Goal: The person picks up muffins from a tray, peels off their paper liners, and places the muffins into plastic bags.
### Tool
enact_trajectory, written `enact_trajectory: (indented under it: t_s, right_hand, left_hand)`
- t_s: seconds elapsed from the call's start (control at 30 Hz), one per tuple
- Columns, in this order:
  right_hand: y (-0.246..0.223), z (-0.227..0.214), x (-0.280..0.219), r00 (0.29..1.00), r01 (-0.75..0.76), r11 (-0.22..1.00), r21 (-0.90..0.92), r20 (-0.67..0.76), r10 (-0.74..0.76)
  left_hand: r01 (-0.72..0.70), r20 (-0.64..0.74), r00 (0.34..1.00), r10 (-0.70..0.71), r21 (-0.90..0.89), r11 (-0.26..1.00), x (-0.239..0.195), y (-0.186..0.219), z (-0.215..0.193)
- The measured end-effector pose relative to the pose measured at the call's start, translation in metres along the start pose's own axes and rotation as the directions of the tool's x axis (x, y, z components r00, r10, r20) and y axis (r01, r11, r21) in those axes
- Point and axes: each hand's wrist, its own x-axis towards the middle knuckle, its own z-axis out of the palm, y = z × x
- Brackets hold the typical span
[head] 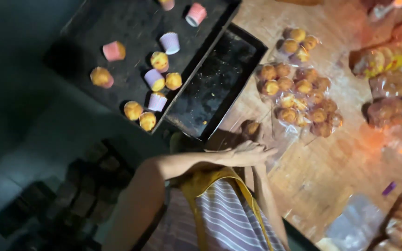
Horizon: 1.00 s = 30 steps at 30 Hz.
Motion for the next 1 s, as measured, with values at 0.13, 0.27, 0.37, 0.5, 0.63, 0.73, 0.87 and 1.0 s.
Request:
enact_trajectory:
  t_s: [0.13,0.27,0.37,0.5,0.63,0.73,0.87,1.0]
  right_hand:
    - [0.039,0.003,0.02,0.982,0.003,0.994,-0.109,0.187,0.018]
    - [0.109,0.008,0.021,0.983,-0.107,0.795,0.597,0.181,-0.003]
    - [0.089,-0.012,0.006,0.968,-0.15,0.714,0.684,0.248,-0.034]
    - [-0.037,-0.049,0.015,0.924,-0.298,0.799,0.523,0.368,0.103]
    - [-0.061,-0.136,0.016,0.705,-0.408,0.887,0.215,0.692,0.156]
    - [-0.102,-0.178,0.048,0.579,-0.576,0.812,0.096,0.749,0.322]
    - [-0.184,-0.153,0.123,0.811,-0.295,0.949,0.115,0.555,0.185]
    - [-0.296,-0.065,0.205,0.883,-0.05,0.997,0.051,0.469,0.02]
  left_hand:
    - [0.161,-0.122,0.98,-0.156,0.036,0.986,-0.003,-0.026,0.013]
    - [0.204,-0.014,0.976,-0.217,-0.281,0.938,-0.013,-0.041,0.065]
    - [0.08,-0.02,0.994,-0.105,-0.506,0.859,-0.018,-0.035,0.064]
    - [0.14,0.037,0.987,-0.154,-0.656,0.742,-0.027,-0.034,-0.031]
    - [0.158,-0.076,0.954,-0.289,-0.692,0.705,-0.076,-0.057,-0.113]
    - [0.15,-0.228,0.874,-0.429,-0.714,0.684,-0.12,-0.094,-0.148]
    - [0.343,-0.56,0.568,-0.603,-0.505,0.792,-0.178,-0.163,-0.215]
    - [0.815,-0.75,0.201,-0.631,-0.23,0.533,-0.207,-0.242,-0.286]
